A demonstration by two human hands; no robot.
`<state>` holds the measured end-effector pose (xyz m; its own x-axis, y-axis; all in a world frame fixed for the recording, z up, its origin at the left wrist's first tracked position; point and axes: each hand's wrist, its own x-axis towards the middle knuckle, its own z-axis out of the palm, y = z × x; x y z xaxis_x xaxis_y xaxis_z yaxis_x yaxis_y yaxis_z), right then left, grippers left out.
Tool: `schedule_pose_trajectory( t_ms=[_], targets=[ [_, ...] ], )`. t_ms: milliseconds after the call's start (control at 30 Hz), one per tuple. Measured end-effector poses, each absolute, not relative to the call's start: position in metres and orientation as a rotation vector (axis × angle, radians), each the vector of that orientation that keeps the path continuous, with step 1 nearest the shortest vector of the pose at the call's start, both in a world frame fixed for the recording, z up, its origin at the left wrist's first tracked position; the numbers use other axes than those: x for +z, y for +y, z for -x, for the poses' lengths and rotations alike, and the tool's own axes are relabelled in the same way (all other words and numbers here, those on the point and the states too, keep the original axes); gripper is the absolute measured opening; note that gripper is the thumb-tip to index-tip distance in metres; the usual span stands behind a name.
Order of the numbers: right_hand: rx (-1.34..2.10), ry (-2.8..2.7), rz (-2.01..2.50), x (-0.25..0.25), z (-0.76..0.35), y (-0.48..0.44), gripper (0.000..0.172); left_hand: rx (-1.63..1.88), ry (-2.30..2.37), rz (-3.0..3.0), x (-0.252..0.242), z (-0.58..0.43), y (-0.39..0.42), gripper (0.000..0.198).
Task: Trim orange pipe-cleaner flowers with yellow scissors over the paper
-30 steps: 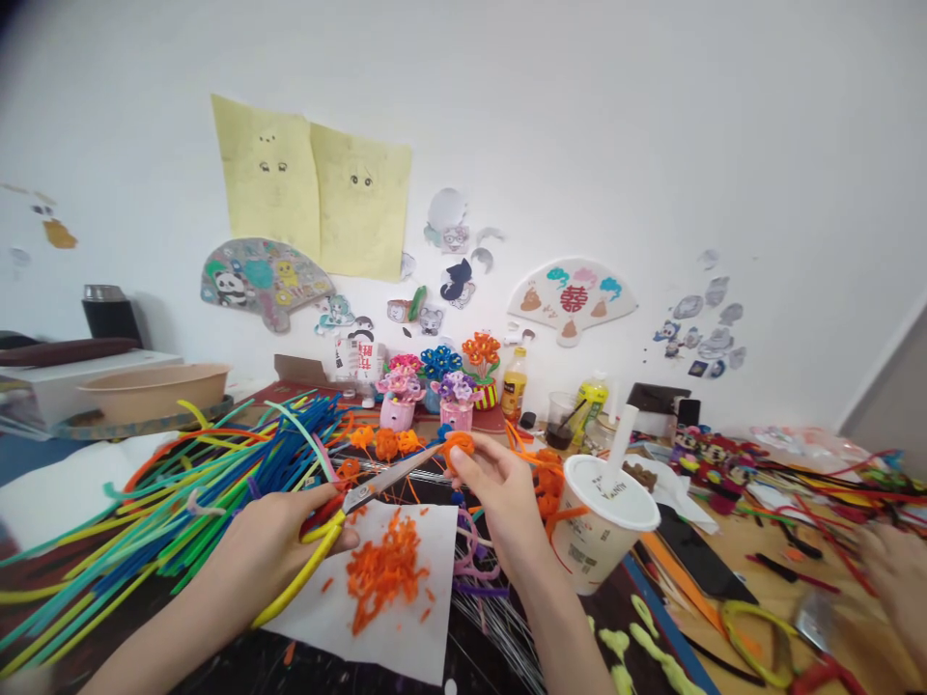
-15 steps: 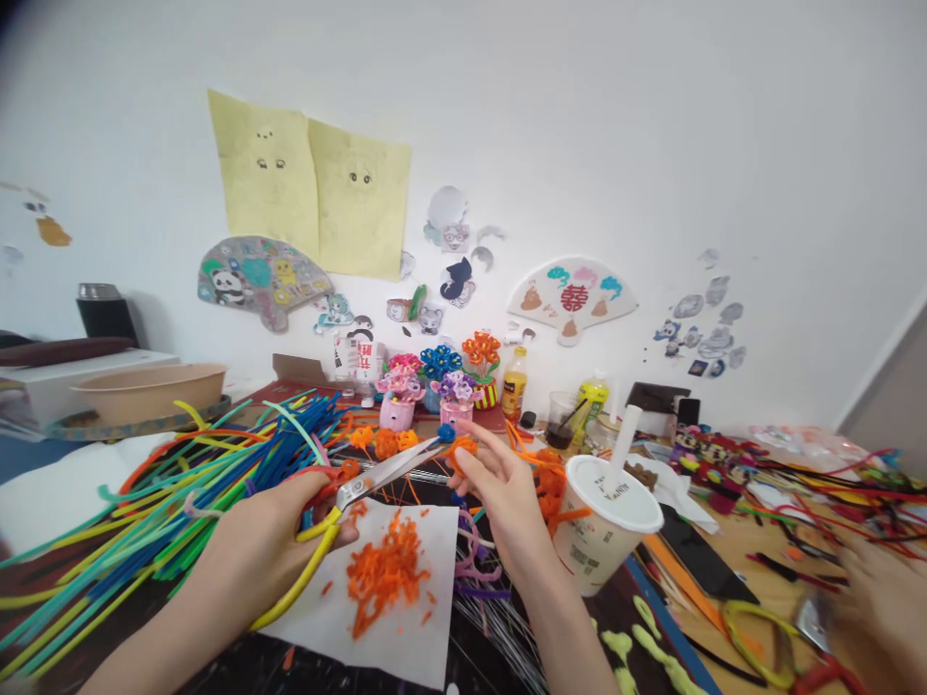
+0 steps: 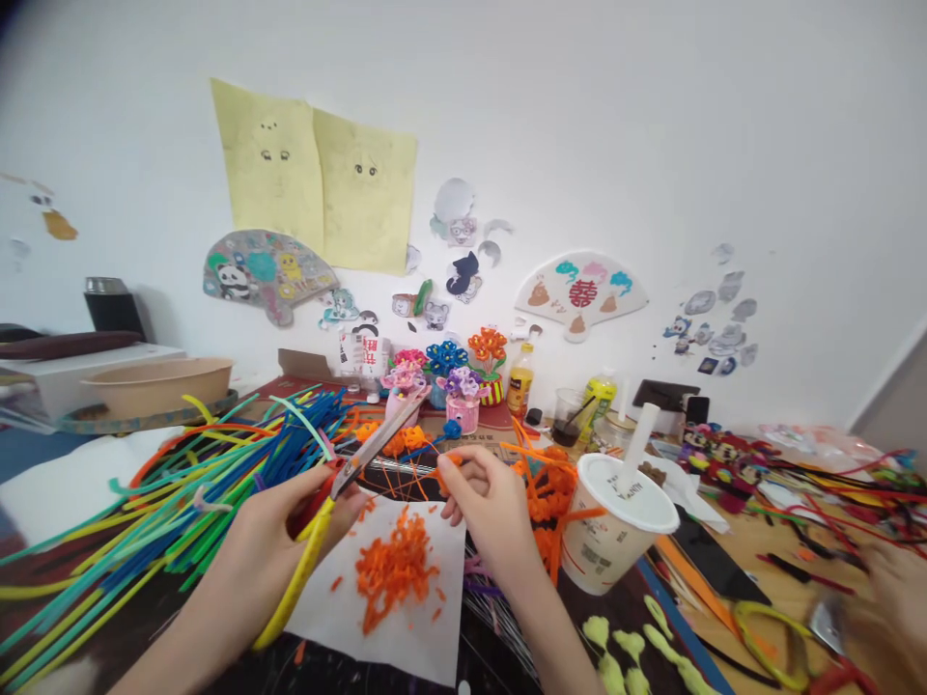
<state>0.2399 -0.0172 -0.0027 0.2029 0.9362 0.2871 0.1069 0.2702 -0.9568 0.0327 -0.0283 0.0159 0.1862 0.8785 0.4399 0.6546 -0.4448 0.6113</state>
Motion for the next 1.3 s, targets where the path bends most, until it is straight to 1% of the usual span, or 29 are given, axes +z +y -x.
schedule_pose_trajectory(
  t_ms=[200,333,533,700,867,967,1100,1200,1300],
  targets=[
    [0.982,-1.231,1.114,0.001,-0.223,-0.027,0.038,1.154,1.45,-2.174,0.012,-0.039,-0.029,0.017],
    [1.141,-1.184,1.089,0.007,-0.224,-0.031,0.038,1.05,1.448,-2.111,0.014,-0.036,-0.026,0.026],
    [1.259,-1.215,1.066,0.006,-0.233,-0.03,0.035,0.972,1.329,-2.022,0.015,-0.037,-0.027,0.032],
    [1.414,-1.288,1.047,0.005,-0.242,-0.028,0.038,0.979,1.261,-1.916,0.011,-0.038,-0.025,0.029],
    [1.593,-1.306,0.893,0.004,-0.247,-0.03,0.037,1.001,1.204,-1.828,0.011,-0.036,-0.025,0.03],
    [1.553,-1.292,0.885,0.005,-0.246,-0.031,0.037,0.987,1.188,-1.789,0.012,-0.036,-0.026,0.031],
    [1.34,-1.339,0.91,0.009,-0.242,-0.032,0.033,0.977,1.176,-1.749,0.013,-0.036,-0.026,0.03],
    [1.252,-1.443,0.902,0.011,-0.24,-0.033,0.039,0.956,1.138,-1.68,0.016,-0.036,-0.026,0.029],
    [1.245,-1.461,0.844,0.011,-0.241,-0.033,0.044,0.941,1.09,-1.6,0.018,-0.037,-0.026,0.029]
  ],
)
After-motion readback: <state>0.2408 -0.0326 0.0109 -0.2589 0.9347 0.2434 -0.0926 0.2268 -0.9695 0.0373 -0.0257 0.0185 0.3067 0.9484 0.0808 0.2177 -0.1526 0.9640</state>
